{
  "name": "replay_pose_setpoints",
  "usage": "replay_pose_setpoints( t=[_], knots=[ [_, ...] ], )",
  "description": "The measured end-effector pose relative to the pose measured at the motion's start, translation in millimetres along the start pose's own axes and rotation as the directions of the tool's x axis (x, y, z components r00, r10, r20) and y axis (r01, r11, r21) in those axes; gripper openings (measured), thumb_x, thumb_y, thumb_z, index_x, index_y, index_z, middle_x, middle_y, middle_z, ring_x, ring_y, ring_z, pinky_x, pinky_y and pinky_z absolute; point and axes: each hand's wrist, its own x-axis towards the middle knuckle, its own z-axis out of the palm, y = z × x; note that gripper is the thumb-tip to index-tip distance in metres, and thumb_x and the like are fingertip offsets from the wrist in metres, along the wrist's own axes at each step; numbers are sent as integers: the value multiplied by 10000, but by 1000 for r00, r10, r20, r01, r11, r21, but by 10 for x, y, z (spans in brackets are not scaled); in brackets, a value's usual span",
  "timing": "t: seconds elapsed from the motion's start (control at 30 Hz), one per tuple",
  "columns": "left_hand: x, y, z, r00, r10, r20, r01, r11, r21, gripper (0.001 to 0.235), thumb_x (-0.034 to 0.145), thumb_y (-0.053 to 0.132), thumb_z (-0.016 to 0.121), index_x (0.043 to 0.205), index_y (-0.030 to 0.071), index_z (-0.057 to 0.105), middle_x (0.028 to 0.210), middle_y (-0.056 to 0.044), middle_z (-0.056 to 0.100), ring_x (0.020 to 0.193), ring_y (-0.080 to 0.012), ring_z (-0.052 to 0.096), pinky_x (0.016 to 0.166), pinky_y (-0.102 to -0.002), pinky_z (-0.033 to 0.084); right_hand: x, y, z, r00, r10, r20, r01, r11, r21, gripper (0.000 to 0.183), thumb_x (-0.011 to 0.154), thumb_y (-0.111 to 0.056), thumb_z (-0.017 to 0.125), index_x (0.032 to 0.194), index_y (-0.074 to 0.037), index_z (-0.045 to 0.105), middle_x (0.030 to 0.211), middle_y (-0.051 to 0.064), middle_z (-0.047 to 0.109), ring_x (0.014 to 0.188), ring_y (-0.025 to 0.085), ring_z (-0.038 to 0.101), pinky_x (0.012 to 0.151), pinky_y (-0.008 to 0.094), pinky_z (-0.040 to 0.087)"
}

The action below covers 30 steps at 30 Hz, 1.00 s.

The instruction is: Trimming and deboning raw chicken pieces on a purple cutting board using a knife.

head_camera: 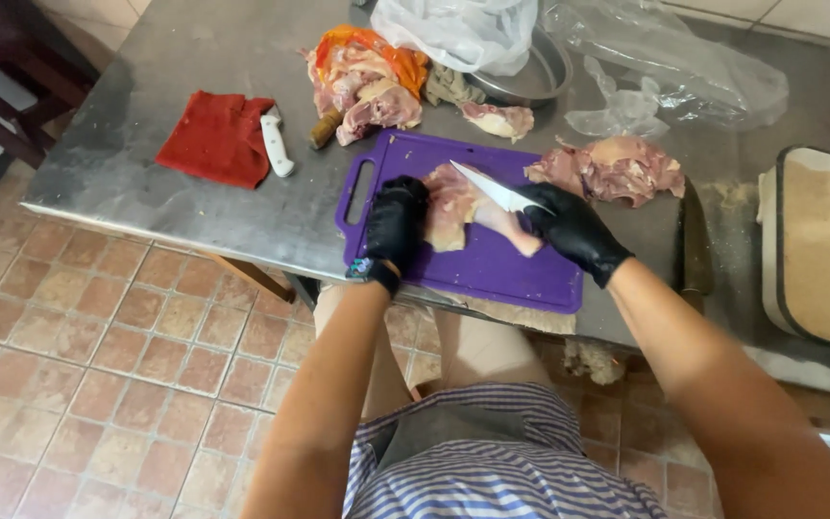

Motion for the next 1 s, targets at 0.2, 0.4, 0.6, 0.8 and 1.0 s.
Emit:
replay_pose_setpoints(
  t=[0.2, 0.4, 0.6, 0.8, 1.0],
  knots=[
    [441, 24, 3, 998, 60, 26, -60, 998, -6, 146, 864, 209, 659, 954, 96, 683, 908, -152, 665, 936, -413, 665, 830, -491, 546, -299, -160, -80, 979, -106, -175, 72, 979, -189, 365, 1013, -220, 670, 1366, -310, 675, 792, 39, 750, 867, 253, 740, 762, 419, 581],
    [-9, 470, 101, 994, 98, 54, -98, 995, 0, 210, 862, 228, 682, 1014, 86, 710, 984, -168, 692, 1008, -412, 669, 906, -492, 535, -154, -28, 127, 896, -425, -125, 260, 733, -629, 392, 1053, -312, 575, 1423, -439, 596, 1019, -2, 748, 962, 266, 742, 783, 446, 613],
    [-38, 452, 40, 990, 118, 78, -118, 993, -5, 277, 860, 247, 706, 1075, 75, 736, 1060, -185, 719, 1080, -411, 673, 982, -492, 525, -30, 125, 104, 783, -618, -64, 407, 588, -699, 399, 1035, -209, 608, 1402, -364, 639, 929, 54, 717, 891, 302, 740, 669, 454, 606],
    [-168, 368, 226, 989, 72, 128, -70, 997, -19, 341, 844, 300, 720, 1136, 124, 742, 1105, -138, 740, 1134, -366, 679, 1016, -466, 538, -255, 376, -190, 834, -552, -14, 376, 586, -718, 361, 1045, -347, 590, 1385, -464, 627, 928, -23, 728, 932, 252, 747, 683, 394, 621],
    [-302, 254, 541, 995, 32, 93, -42, 993, 110, 362, 836, 423, 687, 1143, 244, 754, 1155, -33, 745, 1169, -273, 678, 1032, -394, 532, -3, 230, 154, 702, -713, -5, 453, 451, -769, 475, 1014, -228, 595, 1447, -423, 577, 848, 11, 684, 835, 233, 736, 684, 402, 606]
  ],
)
